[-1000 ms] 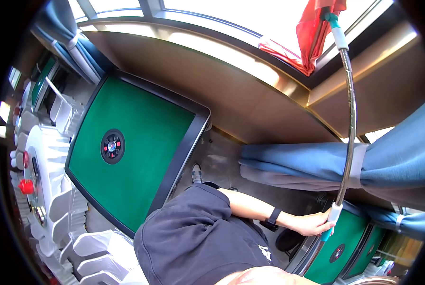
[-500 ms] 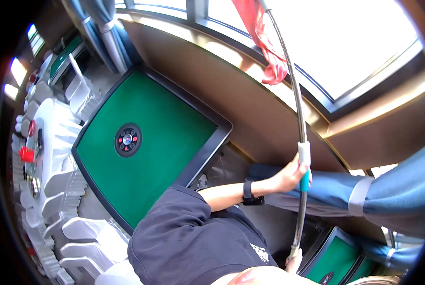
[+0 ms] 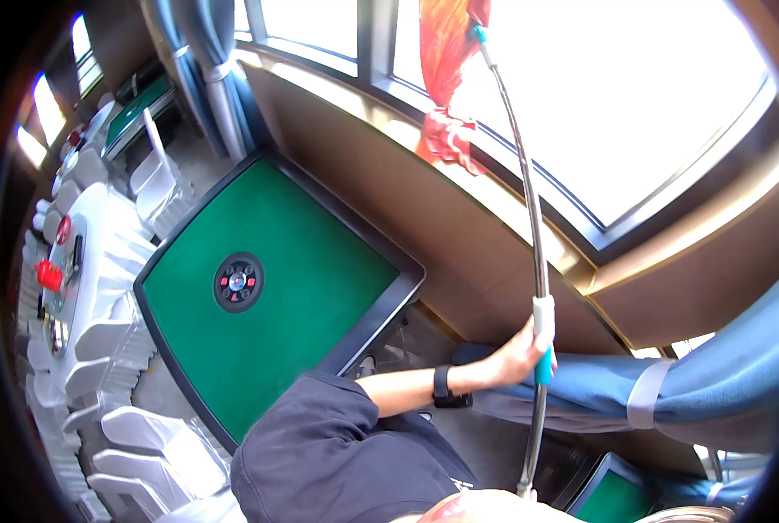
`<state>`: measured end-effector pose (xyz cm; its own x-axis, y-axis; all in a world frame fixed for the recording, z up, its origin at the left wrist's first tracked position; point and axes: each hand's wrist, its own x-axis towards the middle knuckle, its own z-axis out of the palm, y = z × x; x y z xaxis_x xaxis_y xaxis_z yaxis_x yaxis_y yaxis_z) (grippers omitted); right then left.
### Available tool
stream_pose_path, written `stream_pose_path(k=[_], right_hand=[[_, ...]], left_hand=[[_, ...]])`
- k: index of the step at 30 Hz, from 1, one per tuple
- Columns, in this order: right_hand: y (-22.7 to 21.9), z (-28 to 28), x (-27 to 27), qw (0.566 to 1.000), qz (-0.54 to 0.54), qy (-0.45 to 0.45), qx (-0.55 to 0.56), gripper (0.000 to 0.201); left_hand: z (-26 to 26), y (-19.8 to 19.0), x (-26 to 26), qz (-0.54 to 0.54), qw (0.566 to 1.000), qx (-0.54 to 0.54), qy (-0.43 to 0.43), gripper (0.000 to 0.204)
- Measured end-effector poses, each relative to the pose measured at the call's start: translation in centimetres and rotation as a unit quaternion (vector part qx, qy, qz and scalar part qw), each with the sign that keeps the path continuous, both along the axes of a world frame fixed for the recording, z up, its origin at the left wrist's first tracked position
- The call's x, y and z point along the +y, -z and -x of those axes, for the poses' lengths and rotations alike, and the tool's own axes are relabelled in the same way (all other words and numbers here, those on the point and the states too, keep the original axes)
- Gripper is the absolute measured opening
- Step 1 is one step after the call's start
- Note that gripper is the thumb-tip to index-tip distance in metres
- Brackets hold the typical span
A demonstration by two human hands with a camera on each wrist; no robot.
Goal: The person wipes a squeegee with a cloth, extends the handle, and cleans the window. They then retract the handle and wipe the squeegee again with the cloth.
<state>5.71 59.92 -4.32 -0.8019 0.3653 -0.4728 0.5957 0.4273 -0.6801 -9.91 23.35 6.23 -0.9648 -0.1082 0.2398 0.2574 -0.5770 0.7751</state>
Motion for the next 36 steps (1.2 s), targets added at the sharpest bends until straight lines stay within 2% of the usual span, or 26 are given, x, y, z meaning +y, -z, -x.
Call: stream_pose_path(k=[2, 4, 8, 10, 12, 16, 20, 21, 22, 24, 27, 32, 36], right_hand=[[-0.1, -1.5, 2.5, 0.999, -0.011, 0.035, 0.001, 0.064], [-0.7, -2.8, 4.8, 0.998, -0.023, 0.062, 0.006, 0.063], [-2.5, -4.9, 8.7, 0.995, -0.045, 0.092, 0.009, 0.062], [-3.3, -5.5, 9.7, 0.994, -0.053, 0.097, 0.013, 0.061], [-3.8, -5.8, 10.2, 0.993, -0.058, 0.101, 0.015, 0.060], [-3.6, -5.2, 10.5, 0.994, -0.055, 0.087, 0.022, 0.059], [-2.2, -2.3, 8.6, 0.998, -0.030, 0.051, 0.025, 0.058], [-1.6, -1.5, 7.6, 0.999, -0.020, 0.039, 0.026, 0.058], [-0.8, -0.5, 6.5, 0.999, -0.009, 0.024, 0.024, 0.057], [0.6, 1.3, 4.1, 0.999, 0.016, -0.010, 0.026, 0.057], [2.9, 4.0, 0.3, 0.995, 0.066, -0.070, 0.023, 0.056], [8.0, 5.8, -5.0, 0.970, 0.171, -0.174, 0.012, 0.054], [11.2, 6.4, -7.5, 0.926, 0.282, -0.248, 0.042, 0.054]], left_hand=[[-1.6, -0.4, 4.3, 0.018, 0.997, -0.018, 0.070, 0.054], [-3.0, -0.5, 8.1, 0.022, 0.987, 0.012, 0.156, 0.057], [-5.9, -0.3, 14.1, 0.028, 0.943, 0.018, 0.332, 0.050], [-6.5, -0.8, 15.9, 0.038, 0.932, 0.044, 0.358, 0.043], [-6.4, -0.5, 17.2, 0.071, 0.939, 0.068, 0.329, 0.042], [-5.8, -0.6, 16.1, 0.082, 0.955, 0.051, 0.282, 0.042], [-3.9, -1.5, 11.2, 0.094, 0.969, 0.026, 0.225, 0.041], [-3.4, -2.5, 9.4, 0.102, 0.975, 0.025, 0.197, 0.039], [-2.4, -1.9, 8.3, 0.131, 0.976, 0.036, 0.169, 0.039], [-1.5, -4.1, 4.8, 0.139, 0.983, 0.021, 0.115, 0.038], [0.6, -5.0, 0.8, 0.112, 0.992, 0.008, 0.048, 0.035], [2.3, -4.4, -4.6, 0.124, 0.990, -0.003, -0.065, 0.028], [2.3, -3.8, -5.8, 0.209, 0.969, -0.013, -0.132, 0.027]])
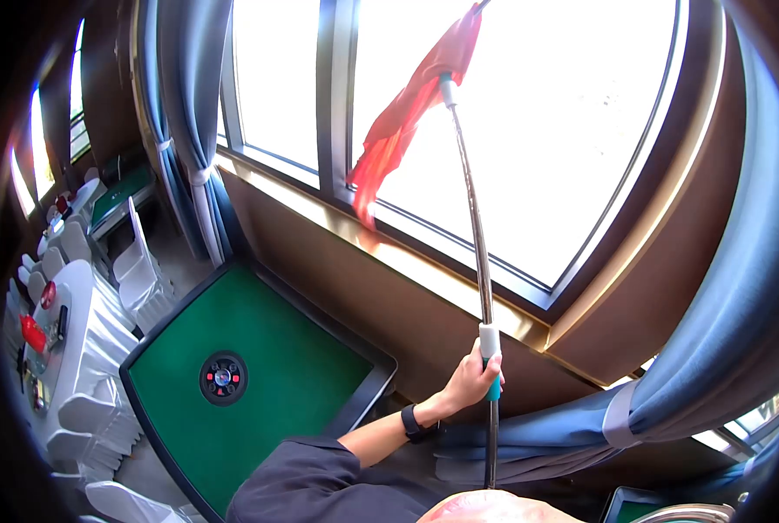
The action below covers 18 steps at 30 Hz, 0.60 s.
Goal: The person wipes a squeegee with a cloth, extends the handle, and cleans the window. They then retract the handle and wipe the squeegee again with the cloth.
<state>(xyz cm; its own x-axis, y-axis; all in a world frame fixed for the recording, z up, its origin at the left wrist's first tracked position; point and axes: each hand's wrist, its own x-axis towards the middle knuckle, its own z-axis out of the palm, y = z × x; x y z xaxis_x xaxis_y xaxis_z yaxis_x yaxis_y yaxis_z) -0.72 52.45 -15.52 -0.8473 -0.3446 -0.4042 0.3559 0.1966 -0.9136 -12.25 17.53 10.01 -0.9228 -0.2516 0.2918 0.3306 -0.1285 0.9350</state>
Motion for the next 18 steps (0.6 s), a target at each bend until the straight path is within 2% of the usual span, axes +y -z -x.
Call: stream_pose_path(k=[2, 4, 6, 8, 11, 14, 16, 18], right_hand=[[0.1, 1.4, -1.3, 0.997, 0.048, -0.013, 0.053, 0.053], [-6.9, 3.6, -6.0, 0.987, -0.011, 0.077, 0.140, 0.042], [-8.2, 7.7, -8.5, 0.974, 0.101, 0.147, 0.139, 0.032], [-12.9, 10.7, -11.8, 0.962, 0.094, 0.101, 0.234, 0.025], [-18.7, 13.5, -17.6, 0.945, 0.133, 0.020, 0.299, 0.024], [-23.7, 14.9, -24.4, 0.928, 0.193, -0.054, 0.313, 0.035], [-24.8, 16.9, -29.3, 0.885, 0.177, -0.102, 0.417, 0.048], [-26.7, 18.3, -33.7, 0.879, 0.128, -0.174, 0.426, 0.037]], left_hand=[[0.1, 1.0, 0.3, 0.040, 0.999, 0.000, -0.020, 0.027], [0.6, 3.0, 0.5, 0.063, 0.997, 0.009, -0.042, 0.027], [0.7, 4.8, 0.7, 0.092, 0.993, 0.019, -0.068, 0.027], [0.8, 6.3, 0.5, 0.119, 0.989, 0.027, -0.078, 0.028], [0.5, 7.7, -0.4, 0.155, 0.982, 0.044, -0.100, 0.034], [-0.4, 7.3, -2.0, 0.241, 0.959, 0.041, -0.146, 0.040], [0.4, 9.5, -3.3, 0.274, 0.945, 0.100, -0.149, 0.057], [-0.3, 9.4, -5.2, 0.301, 0.950, -0.012, -0.080, 0.057]])
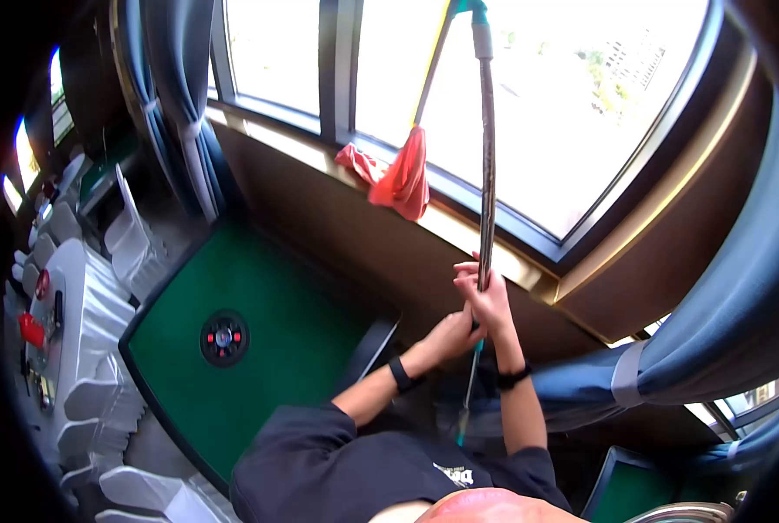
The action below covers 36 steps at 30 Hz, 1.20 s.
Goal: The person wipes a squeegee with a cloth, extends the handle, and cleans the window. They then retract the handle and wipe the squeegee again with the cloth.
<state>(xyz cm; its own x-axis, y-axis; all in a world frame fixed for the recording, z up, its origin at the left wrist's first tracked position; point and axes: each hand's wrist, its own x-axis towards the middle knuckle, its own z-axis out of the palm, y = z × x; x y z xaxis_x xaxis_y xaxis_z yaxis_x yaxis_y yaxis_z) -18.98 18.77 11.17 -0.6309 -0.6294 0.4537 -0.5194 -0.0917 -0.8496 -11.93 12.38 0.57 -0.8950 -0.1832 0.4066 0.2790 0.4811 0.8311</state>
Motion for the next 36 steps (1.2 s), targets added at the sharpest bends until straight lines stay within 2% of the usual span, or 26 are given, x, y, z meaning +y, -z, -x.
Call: stream_pose_path(k=[2, 3, 4, 5, 6, 7, 9, 10, 11, 12, 14, 15, 16, 17, 19, 21, 23, 24, 26, 28, 30, 31, 32, 33, 34, 36], right_hand=[[2.5, 1.6, -3.0, 0.980, -0.007, 0.087, -0.182, 0.029], [2.7, 0.4, -3.9, 0.972, 0.062, 0.122, -0.190, 0.031], [2.4, -0.5, -3.2, 0.968, 0.079, 0.090, -0.219, 0.028], [3.6, -0.9, -2.6, 0.965, 0.102, 0.091, -0.226, 0.027], [4.9, -1.4, -1.9, 0.959, 0.126, 0.096, -0.235, 0.026], [5.6, -1.9, -1.1, 0.965, 0.140, 0.094, -0.202, 0.024], [6.2, -2.8, 0.8, 0.963, 0.148, 0.072, -0.215, 0.023], [6.2, -3.5, 2.0, 0.966, 0.138, 0.064, -0.210, 0.022], [6.0, -3.8, 3.4, 0.977, 0.089, 0.056, -0.186, 0.017], [4.9, -4.3, 3.8, 0.986, 0.071, 0.063, -0.135, 0.016], [1.9, -5.2, 4.2, 0.963, 0.159, 0.125, -0.180, 0.016], [1.4, -4.7, 5.8, 0.959, 0.168, 0.115, -0.198, 0.014], [1.0, -3.8, 7.9, 0.953, 0.180, 0.107, -0.218, 0.013], [3.1, -2.8, 9.5, 0.949, 0.142, 0.092, -0.265, 0.019], [6.3, -3.1, 9.5, 0.943, 0.162, 0.151, -0.248, 0.023], [8.5, -4.0, 8.7, 0.946, 0.147, 0.198, -0.211, 0.026], [10.4, -4.4, 8.6, 0.952, 0.131, 0.197, -0.193, 0.024], [11.4, -4.5, 8.4, 0.954, 0.129, 0.193, -0.191, 0.023], [12.0, -4.8, 7.8, 0.948, 0.124, 0.193, -0.222, 0.020], [13.2, -4.4, 7.9, 0.948, 0.129, 0.167, -0.239, 0.018], [14.1, -3.2, 7.8, 0.956, 0.102, 0.130, -0.242, 0.015], [14.1, -2.4, 7.5, 0.964, 0.087, 0.113, -0.226, 0.011], [13.6, -1.7, 6.8, 0.958, 0.102, 0.094, -0.250, 0.010], [13.7, -0.8, 6.5, 0.958, 0.090, 0.093, -0.254, 0.011], [14.7, 0.3, 6.4, 0.959, 0.081, 0.095, -0.253, 0.013], [18.0, 1.7, 6.7, 0.952, 0.052, 0.112, -0.280, 0.020]], left_hand=[[-1.0, -0.4, -8.1, 0.011, 0.982, -0.094, 0.165, 0.057], [-0.2, 1.6, -12.4, -0.028, 0.996, -0.038, 0.081, 0.052], [0.1, 2.3, -15.3, -0.223, 0.973, -0.040, 0.040, 0.046], [0.4, 2.9, -18.1, -0.413, 0.911, -0.002, -0.009, 0.040], [0.5, 2.2, -19.4, -0.597, 0.801, -0.037, -0.002, 0.035], [0.8, 1.4, -20.7, -0.762, 0.645, -0.044, -0.033, 0.032], [5.6, 6.0, -23.2, -0.793, 0.599, 0.008, -0.113, 0.028], [8.2, 10.7, -23.9, -0.766, 0.617, 0.075, -0.166, 0.025], [8.7, 11.3, -23.6, -0.689, 0.692, 0.123, -0.177, 0.015], [8.2, 10.2, -23.4, -0.687, 0.701, 0.114, -0.154, 0.008], [7.0, 9.5, -22.9, -0.716, 0.679, 0.155, -0.041, 0.009], [4.8, 7.6, -22.1, -0.706, 0.692, 0.151, 0.004, 0.011], [3.3, 7.5, -22.0, -0.650, 0.752, 0.113, -0.014, 0.013], [2.0, 7.2, -21.8, -0.636, 0.764, 0.098, -0.046, 0.013], [-0.5, 6.9, -21.3, -0.618, 0.774, 0.078, -0.115, 0.014], [-2.1, 8.9, -21.9, -0.612, 0.775, 0.110, -0.111, 0.012], [-4.5, 10.0, -22.9, -0.591, 0.787, 0.154, -0.090, 0.010], [-6.2, 6.8, -22.7, -0.593, 0.783, 0.151, -0.116, 0.010], [-9.8, 1.4, -23.3, -0.560, 0.808, 0.158, -0.095, 0.010], [-14.5, -2.4, -24.2, -0.522, 0.805, 0.276, 0.057, 0.027], [-20.3, -9.6, -21.4, -0.315, 0.877, 0.334, -0.141, 0.052], [-23.2, -11.0, -21.8, -0.276, 0.886, 0.348, -0.133, 0.064], [-26.6, -10.7, -22.0, -0.360, 0.811, 0.364, -0.283, 0.065], [-26.4, -13.1, -20.8, -0.272, 0.758, 0.295, -0.515, 0.064], [-29.8, -8.2, -21.5, -0.097, 0.803, 0.179, -0.561, 0.063], [-30.4, -7.6, -18.4, 0.152, 0.773, 0.096, -0.608, 0.063]])
